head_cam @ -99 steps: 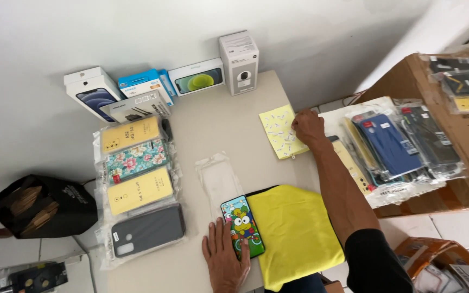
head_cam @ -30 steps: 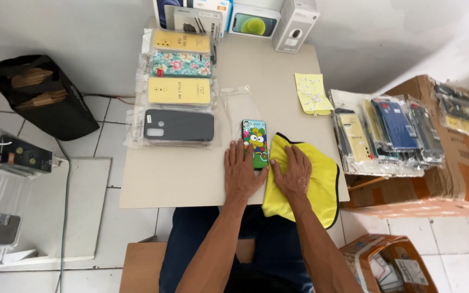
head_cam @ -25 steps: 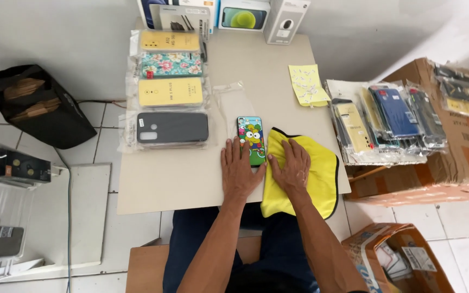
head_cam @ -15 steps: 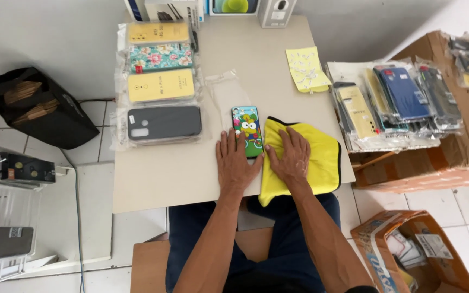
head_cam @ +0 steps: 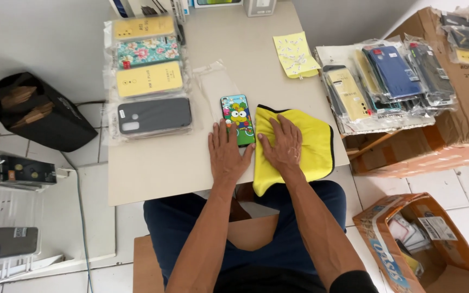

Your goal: Cleaning a phone case with a cloth and placing it into a plastic protective sleeve.

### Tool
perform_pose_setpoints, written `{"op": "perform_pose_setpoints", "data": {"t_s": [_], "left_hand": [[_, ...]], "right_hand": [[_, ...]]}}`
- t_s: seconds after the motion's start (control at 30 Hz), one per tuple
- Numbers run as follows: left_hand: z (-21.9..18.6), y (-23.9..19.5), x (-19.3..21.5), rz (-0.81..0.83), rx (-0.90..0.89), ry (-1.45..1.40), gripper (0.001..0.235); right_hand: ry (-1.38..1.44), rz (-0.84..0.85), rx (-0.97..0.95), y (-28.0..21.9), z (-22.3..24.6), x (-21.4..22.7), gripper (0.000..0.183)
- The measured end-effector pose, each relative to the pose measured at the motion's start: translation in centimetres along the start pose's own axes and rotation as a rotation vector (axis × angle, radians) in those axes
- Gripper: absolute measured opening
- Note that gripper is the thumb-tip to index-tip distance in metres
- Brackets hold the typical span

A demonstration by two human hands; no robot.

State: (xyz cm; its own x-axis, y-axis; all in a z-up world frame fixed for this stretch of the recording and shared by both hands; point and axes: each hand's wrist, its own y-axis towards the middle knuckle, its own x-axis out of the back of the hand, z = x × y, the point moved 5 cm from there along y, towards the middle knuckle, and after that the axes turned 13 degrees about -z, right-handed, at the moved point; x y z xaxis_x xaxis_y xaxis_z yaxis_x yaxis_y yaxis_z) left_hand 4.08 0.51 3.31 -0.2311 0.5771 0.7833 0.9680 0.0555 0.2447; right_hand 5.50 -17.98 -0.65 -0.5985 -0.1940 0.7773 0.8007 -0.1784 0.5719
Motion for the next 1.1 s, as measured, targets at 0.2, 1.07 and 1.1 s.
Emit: {"op": "perform_pose_setpoints", "data": {"t_s": [0.2,1.07,1.1], "left_hand": [[0.3,-0.1,-0.2,-0.022,-0.002,-0.047,0.080],[0.0,1.2,-0.6,-0.005,0.042,-0.064,0.079],[0.3,1.0,-0.7,-0.032,0.034,-0.072,0.080]], "right_hand": [[0.008,0.012,0.009,0.1,0.6,0.8,0.060],[0.001,0.057,-0.019,1.0,0.6,0.7,0.056],[0.011,0.029,-0.004,0.7,0.7,0.8,0.054]]}}
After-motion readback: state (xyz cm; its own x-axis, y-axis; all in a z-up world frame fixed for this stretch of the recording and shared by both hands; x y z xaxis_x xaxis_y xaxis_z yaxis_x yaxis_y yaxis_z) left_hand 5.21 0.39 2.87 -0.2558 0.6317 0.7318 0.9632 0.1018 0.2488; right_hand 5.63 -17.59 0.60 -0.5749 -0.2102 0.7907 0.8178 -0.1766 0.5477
